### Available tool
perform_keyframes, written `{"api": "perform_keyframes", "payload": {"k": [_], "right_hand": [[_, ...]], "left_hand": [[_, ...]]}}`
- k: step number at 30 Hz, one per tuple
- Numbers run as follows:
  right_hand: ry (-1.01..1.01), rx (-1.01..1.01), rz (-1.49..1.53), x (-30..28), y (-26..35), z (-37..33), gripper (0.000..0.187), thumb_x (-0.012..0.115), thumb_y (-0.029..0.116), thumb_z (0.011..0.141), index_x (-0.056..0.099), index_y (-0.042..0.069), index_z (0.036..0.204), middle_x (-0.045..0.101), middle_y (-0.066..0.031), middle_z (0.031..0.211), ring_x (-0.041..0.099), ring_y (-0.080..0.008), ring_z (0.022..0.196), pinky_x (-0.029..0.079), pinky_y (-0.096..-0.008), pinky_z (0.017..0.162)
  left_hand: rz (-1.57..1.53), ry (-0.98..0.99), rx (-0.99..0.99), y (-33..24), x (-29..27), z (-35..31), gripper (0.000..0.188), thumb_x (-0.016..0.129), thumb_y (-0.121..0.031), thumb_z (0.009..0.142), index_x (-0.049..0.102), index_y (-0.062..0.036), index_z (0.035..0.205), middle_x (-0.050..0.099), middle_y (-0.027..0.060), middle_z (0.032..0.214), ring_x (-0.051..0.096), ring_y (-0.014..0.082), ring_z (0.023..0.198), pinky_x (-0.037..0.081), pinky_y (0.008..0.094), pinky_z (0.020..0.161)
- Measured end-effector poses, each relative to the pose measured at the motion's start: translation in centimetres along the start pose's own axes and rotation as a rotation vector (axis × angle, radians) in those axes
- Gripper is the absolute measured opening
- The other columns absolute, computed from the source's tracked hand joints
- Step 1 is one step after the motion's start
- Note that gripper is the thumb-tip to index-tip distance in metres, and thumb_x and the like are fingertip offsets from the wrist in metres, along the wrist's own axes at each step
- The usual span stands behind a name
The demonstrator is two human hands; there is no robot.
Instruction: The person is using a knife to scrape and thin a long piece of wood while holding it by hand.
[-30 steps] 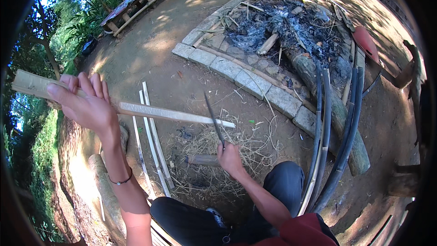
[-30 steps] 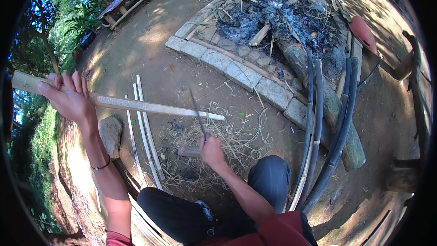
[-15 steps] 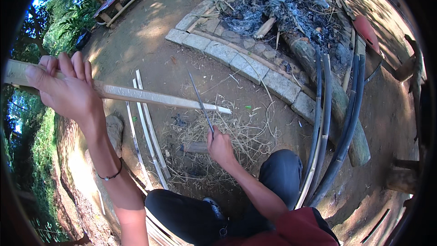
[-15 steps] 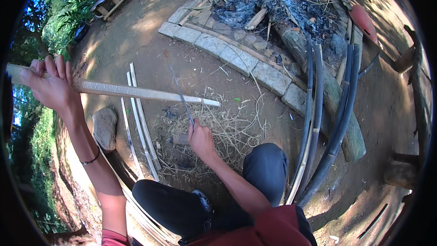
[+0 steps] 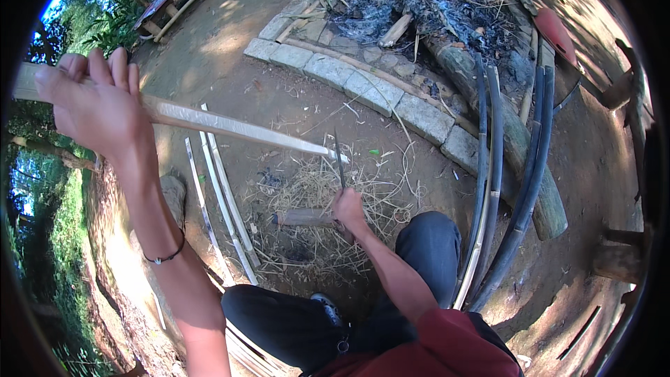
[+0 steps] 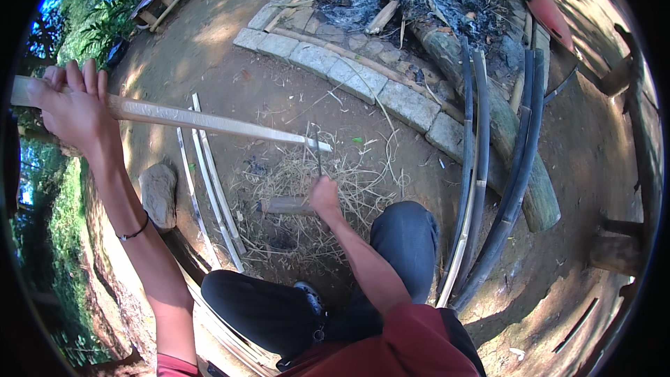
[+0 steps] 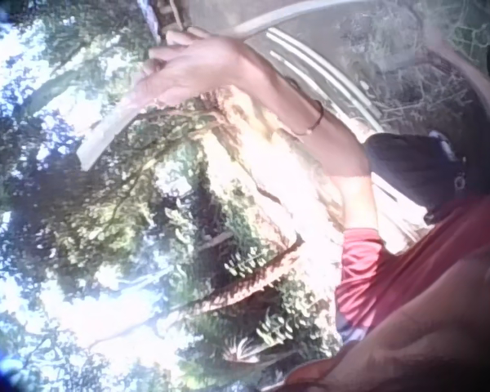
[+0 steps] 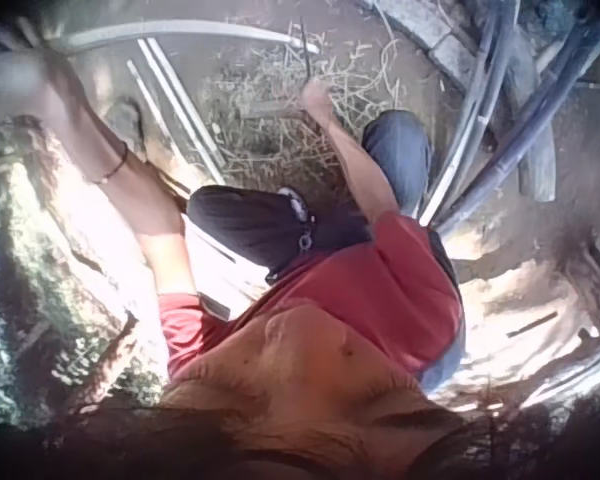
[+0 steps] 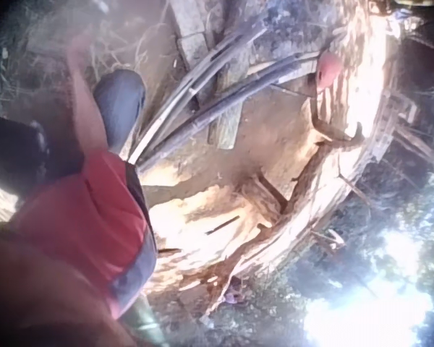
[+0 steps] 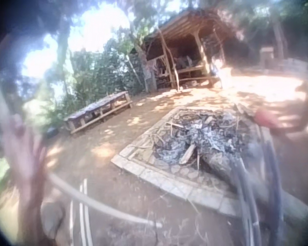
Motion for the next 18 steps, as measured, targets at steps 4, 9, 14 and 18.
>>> {"api": "perform_keyframes", "payload": {"k": [4,9,14,18], "right_hand": [[0.034,-0.010,-0.010,-1.4,4.3,-1.1,0.038,0.054,0.021,0.099,0.065,-0.013,0.084,0.061,-0.0339,0.066,0.065,-0.0490,0.062,0.051,-0.0557,0.059],[0.128,-0.154,0.159,-5.6,13.8,-2.5,0.039,0.052,0.018,0.101,0.065,-0.011,0.079,0.060,-0.0287,0.058,0.064,-0.0447,0.055,0.050,-0.0518,0.053],[0.055,-0.138,0.136,-3.6,10.7,-2.0,0.036,0.051,0.016,0.101,0.065,-0.010,0.080,0.059,-0.0265,0.054,0.064,-0.0408,0.049,0.048,-0.0487,0.047],[0.054,-0.192,0.153,-4.8,12.4,-2.7,0.034,0.050,0.012,0.101,0.065,-0.011,0.081,0.058,-0.0230,0.051,0.062,-0.0350,0.044,0.047,-0.0443,0.041]], "left_hand": [[-0.038,0.002,-0.002,-0.2,-1.2,1.4,0.062,0.034,-0.065,0.102,0.045,-0.0036,0.097,0.056,0.0120,0.091,0.063,0.0240,0.084,0.052,0.0317,0.065],[-0.084,0.000,0.012,0.1,-0.3,1.2,0.058,0.036,-0.066,0.101,0.044,-0.0089,0.095,0.054,0.0057,0.079,0.064,0.0186,0.076,0.054,0.0308,0.067],[-0.112,0.172,-0.002,0.6,-0.4,2.1,0.052,0.036,-0.063,0.101,0.044,-0.0127,0.093,0.051,0.0027,0.074,0.062,0.0164,0.071,0.050,0.0238,0.056],[-0.147,0.080,-0.045,-0.3,0.0,0.9,0.043,0.036,-0.053,0.104,0.038,-0.0140,0.087,0.041,0.0005,0.070,0.044,0.0119,0.063,0.037,0.0222,0.048]]}}
Point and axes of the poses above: each hand's wrist, its own z-axis towards the middle knuckle, its own x-axis out of the palm, y = z × x, the point moved 4 cm from there along z, towards the middle knuckle
